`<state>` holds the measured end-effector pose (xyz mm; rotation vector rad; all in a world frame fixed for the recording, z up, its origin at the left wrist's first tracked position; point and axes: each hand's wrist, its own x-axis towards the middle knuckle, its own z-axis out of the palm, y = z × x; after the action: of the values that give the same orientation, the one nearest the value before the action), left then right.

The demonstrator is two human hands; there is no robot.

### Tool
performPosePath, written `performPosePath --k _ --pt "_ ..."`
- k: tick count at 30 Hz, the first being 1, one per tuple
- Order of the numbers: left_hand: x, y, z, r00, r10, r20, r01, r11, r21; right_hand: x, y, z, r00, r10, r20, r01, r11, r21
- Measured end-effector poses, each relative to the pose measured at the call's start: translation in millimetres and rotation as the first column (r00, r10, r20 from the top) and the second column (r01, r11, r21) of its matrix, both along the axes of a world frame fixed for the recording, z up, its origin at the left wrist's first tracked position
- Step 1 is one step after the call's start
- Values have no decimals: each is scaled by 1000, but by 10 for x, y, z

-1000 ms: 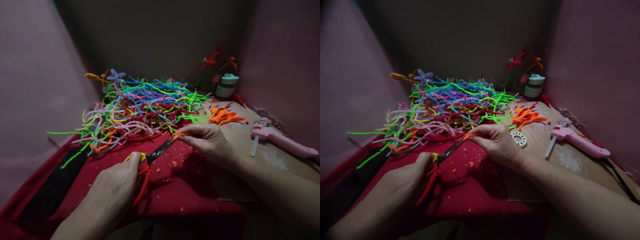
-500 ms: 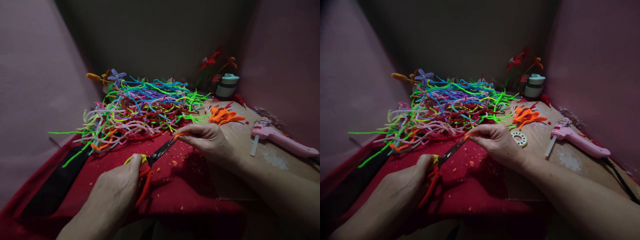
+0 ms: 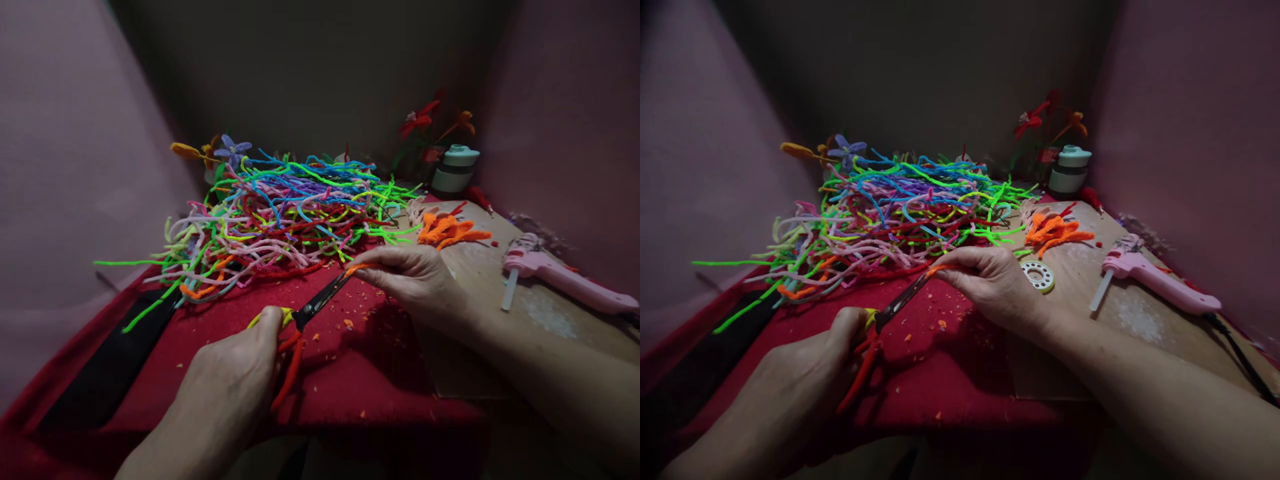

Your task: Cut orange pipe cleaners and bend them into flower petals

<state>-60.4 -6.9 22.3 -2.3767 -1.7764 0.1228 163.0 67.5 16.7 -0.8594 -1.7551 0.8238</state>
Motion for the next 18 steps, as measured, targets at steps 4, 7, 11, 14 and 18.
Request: performPosePath --k 4,7,11,14,18 --pt "-37 22 -29 999 -48 14 48 999 13 5 3 -8 1000 3 -3 -3 1000 4" --pt "-52 22 -54 998 -60 6 59 997 43 8 5 -13 1000 10 5 -10 1000 2" --pt "-56 17 -70 998 -55 10 54 997 61 7 6 -12 1000 15 1 -15 1000 -5" --pt "-59 18 -72 998 -65 8 65 995 79 7 7 -5 1000 18 1 -18 1000 -7" --pt "-62 21 -84 995 -100 -20 101 989 104 9 9 -1 1000 11 12 -11 1000 -8"
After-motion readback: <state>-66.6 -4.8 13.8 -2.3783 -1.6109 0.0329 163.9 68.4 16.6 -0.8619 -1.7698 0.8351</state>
